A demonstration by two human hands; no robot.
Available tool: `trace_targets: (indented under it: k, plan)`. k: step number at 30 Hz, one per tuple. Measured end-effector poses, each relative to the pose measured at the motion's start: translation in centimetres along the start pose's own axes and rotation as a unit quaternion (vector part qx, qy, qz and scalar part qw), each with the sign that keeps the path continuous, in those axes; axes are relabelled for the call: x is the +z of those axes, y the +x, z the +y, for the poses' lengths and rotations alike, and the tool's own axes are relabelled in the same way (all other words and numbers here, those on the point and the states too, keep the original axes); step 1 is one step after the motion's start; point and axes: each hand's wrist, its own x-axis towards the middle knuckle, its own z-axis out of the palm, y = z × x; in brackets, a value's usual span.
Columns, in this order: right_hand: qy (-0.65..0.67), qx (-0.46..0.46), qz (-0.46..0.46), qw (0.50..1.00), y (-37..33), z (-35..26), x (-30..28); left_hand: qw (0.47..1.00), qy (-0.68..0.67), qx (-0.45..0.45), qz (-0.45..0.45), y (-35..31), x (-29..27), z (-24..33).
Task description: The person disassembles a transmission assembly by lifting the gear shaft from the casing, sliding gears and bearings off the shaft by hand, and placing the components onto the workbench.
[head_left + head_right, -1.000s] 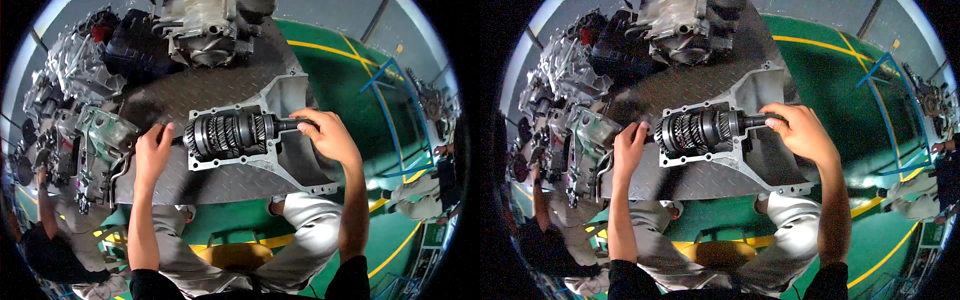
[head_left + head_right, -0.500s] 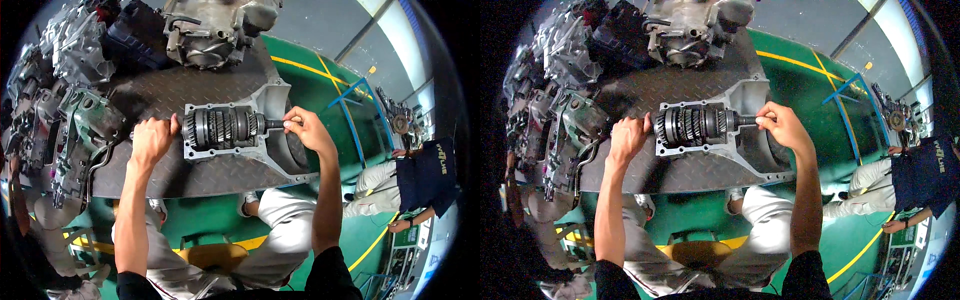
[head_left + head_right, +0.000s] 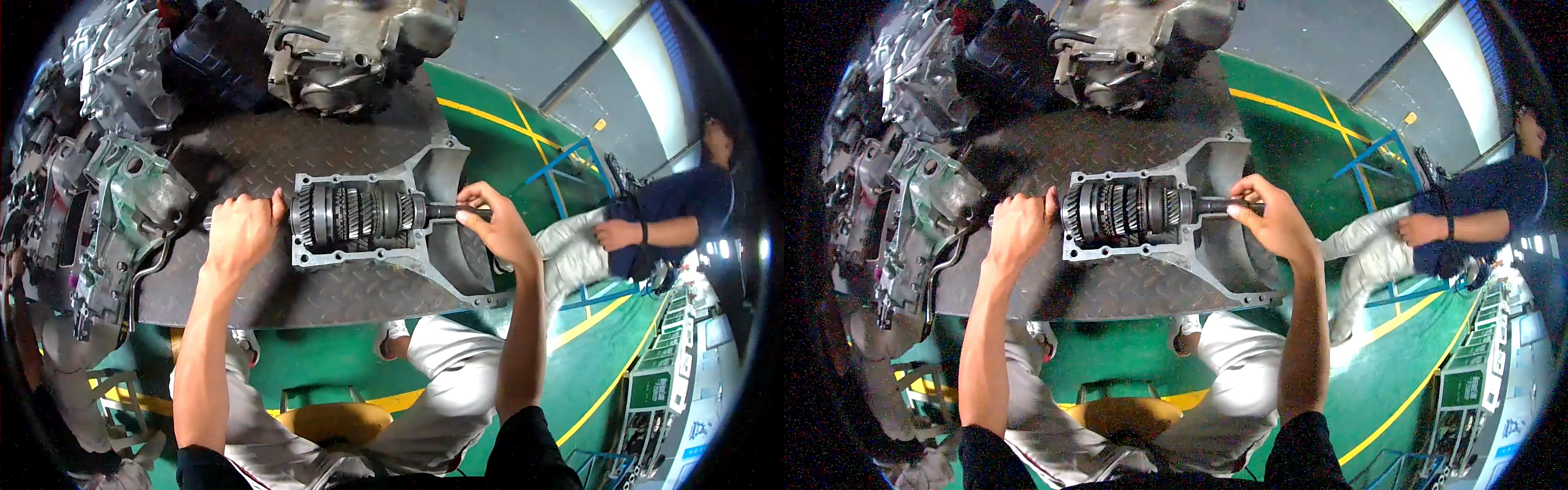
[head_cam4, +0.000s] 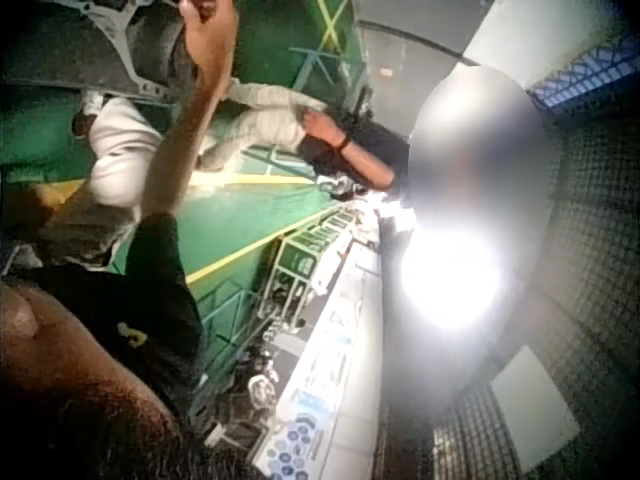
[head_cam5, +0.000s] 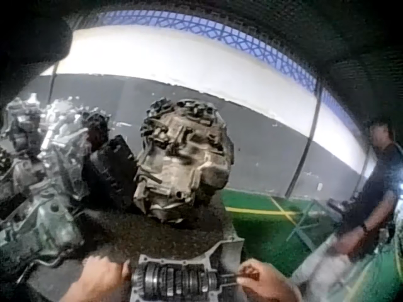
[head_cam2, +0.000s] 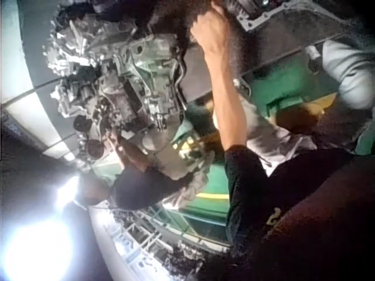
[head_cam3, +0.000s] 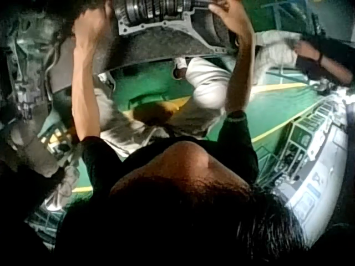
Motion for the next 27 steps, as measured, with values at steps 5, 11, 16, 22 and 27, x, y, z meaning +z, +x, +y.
trace_targets:
  k: [5,11,16,22,27]
  plan:
    - [-0.022,-0.052,0.034,0.998,-0.4,0.0,-0.2,1.000,0.011,0.025,0.014,0.4,-0.2,-0.3]
    - [-0.074,-0.083,0.020,0.994,-0.1,0.7,-0.6,0.995,-0.036,-0.003,-0.098,1.7,-0.8,-0.3]
    - [-0.098,0.096,-0.036,0.990,0.7,-0.1,-0.2,0.992,-0.031,-0.020,-0.123,1.5,-1.3,0.0]
    - [0.024,-0.026,0.060,0.998,0.1,0.1,0.9,0.988,-0.037,-0.035,-0.144,1.5,-1.6,-0.4]
    - [-0.070,-0.083,0.119,0.987,-1.8,-0.3,0.6,0.992,-0.055,-0.003,-0.111,1.5,-1.6,-0.3]
